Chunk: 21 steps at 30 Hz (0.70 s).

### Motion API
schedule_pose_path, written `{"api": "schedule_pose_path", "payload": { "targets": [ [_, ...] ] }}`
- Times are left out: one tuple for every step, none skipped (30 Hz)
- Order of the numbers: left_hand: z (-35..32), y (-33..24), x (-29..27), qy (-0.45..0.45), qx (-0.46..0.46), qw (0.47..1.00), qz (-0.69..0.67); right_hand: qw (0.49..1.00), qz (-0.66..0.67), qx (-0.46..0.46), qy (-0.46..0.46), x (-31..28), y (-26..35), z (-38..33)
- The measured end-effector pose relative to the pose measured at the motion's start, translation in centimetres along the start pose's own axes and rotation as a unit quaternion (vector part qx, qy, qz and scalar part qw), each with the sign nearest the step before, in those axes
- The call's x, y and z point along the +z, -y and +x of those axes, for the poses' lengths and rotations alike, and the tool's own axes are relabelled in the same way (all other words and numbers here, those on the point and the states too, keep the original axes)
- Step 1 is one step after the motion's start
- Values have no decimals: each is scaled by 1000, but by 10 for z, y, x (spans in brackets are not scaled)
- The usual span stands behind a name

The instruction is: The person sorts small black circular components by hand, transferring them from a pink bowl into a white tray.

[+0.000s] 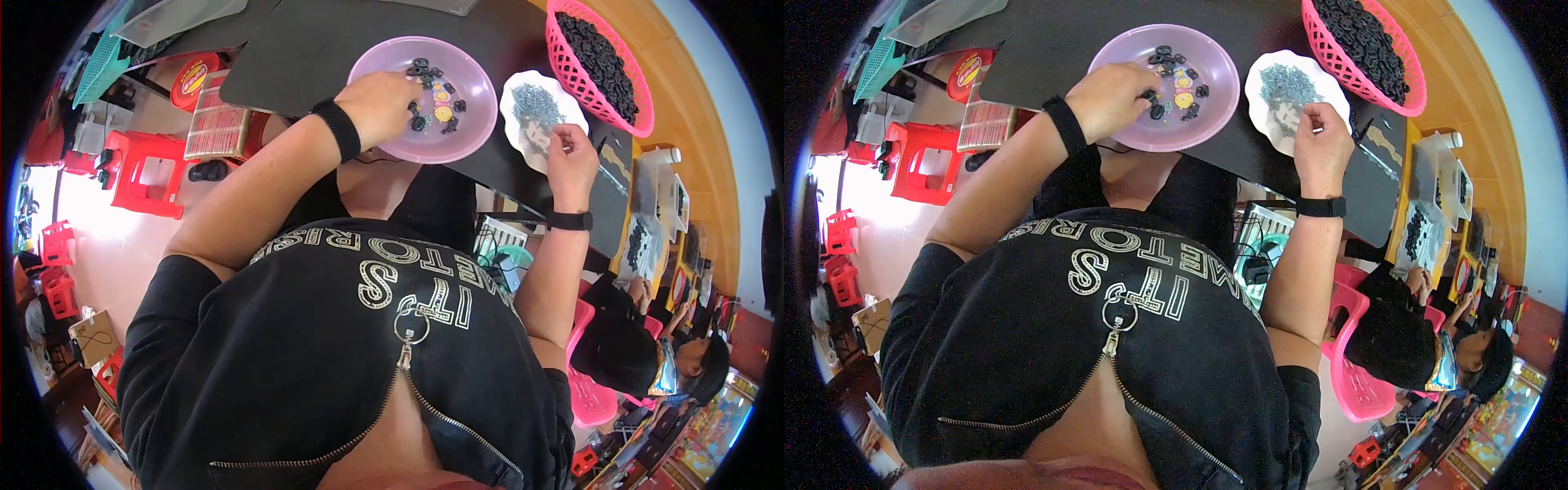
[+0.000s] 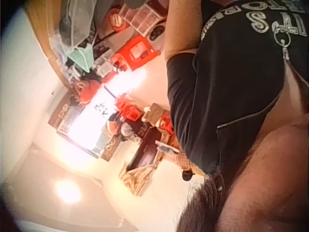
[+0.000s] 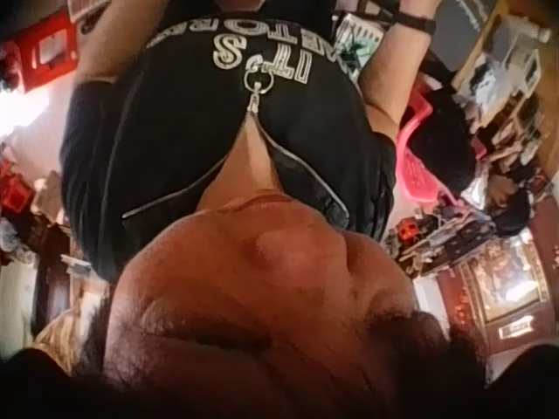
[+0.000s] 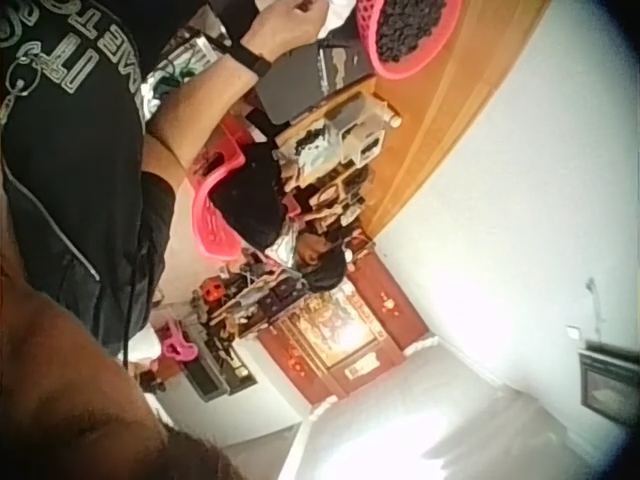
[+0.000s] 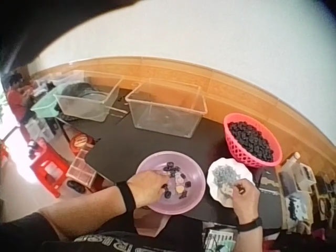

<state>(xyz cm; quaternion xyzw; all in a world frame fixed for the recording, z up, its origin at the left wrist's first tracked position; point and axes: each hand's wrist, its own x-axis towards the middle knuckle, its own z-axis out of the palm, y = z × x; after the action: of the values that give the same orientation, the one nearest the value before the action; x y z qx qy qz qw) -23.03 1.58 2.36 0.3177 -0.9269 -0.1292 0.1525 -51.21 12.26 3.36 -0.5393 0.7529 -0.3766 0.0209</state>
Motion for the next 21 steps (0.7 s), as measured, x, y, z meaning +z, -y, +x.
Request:
{"api": "schedule_pose_path", "payload": {
  "targets": [
    [0, -2, -1, 1, 4, 1000, -2, 1000, 17, 10, 3, 0, -1, 0],
    [0, -5, -3, 16, -23, 999, -34, 1000, 14, 13, 1, 0, -4, 1],
    [-1, -8, -5, 31, -50, 996, -65, 999, 26, 19, 4, 1, -6, 0],
    [-1, -9, -5, 31, -48, 996, -67, 999, 39, 24, 8, 0, -8, 1],
    [-2, -9, -5, 23, -44, 996, -69, 999, 37, 24, 6, -1, -8, 1],
    [-2, -9, -5, 15, -40, 997, -72, 1000, 15, 21, 6, -2, -8, 1],
    [-3, -9, -6, 15, -40, 997, -72, 1000, -5, 18, 7, -3, -8, 1],
    [-3, -9, -8, -15, -37, 994, -99, 1000, -5, 18, 8, -2, -10, 2],
    [-4, -9, -10, -45, -35, 990, -126, 998, -49, -38, -8, -1, -12, 3],
    [-4, -11, -13, -44, -35, 990, -127, 991, -94, -93, -23, -1, -12, 3],
    [-5, -12, -17, -51, -64, 980, -181, 991, -94, -93, -23, 0, -10, 2],
    [-6, -13, -20, -58, -92, 966, -235, 992, -85, -89, 15, 1, -8, 1],
    [-6, -12, -20, -59, -93, 966, -234, 992, -74, -88, 52, 3, -5, 2],
    [-7, -11, -20, -64, -111, 948, -291, 992, -73, -89, 53, 5, -5, 3],
    [-8, -9, -20, -70, -127, 926, -348, 989, -81, -106, 69, 6, -6, 4],
    [-8, -6, -18, -71, -131, 927, -345, 985, -88, -123, 86, 8, -6, 4],
    [-8, -2, -15, -75, -134, 912, -381, 985, -84, -125, 87, 9, -6, 5],
    [-8, 1, -13, -79, -138, 896, -415, 984, -93, -121, 97, 7, -5, 7],
    [-8, 3, -13, -81, -141, 896, -412, 982, -102, -117, 107, 7, -5, 8],
    [-8, 4, -14, -80, -143, 903, -397, 982, -98, -119, 109, 8, -3, 8],
    [-8, 4, -14, -79, -145, 909, -383, 981, -115, -110, 107, 8, -2, 7]
  ]
}}
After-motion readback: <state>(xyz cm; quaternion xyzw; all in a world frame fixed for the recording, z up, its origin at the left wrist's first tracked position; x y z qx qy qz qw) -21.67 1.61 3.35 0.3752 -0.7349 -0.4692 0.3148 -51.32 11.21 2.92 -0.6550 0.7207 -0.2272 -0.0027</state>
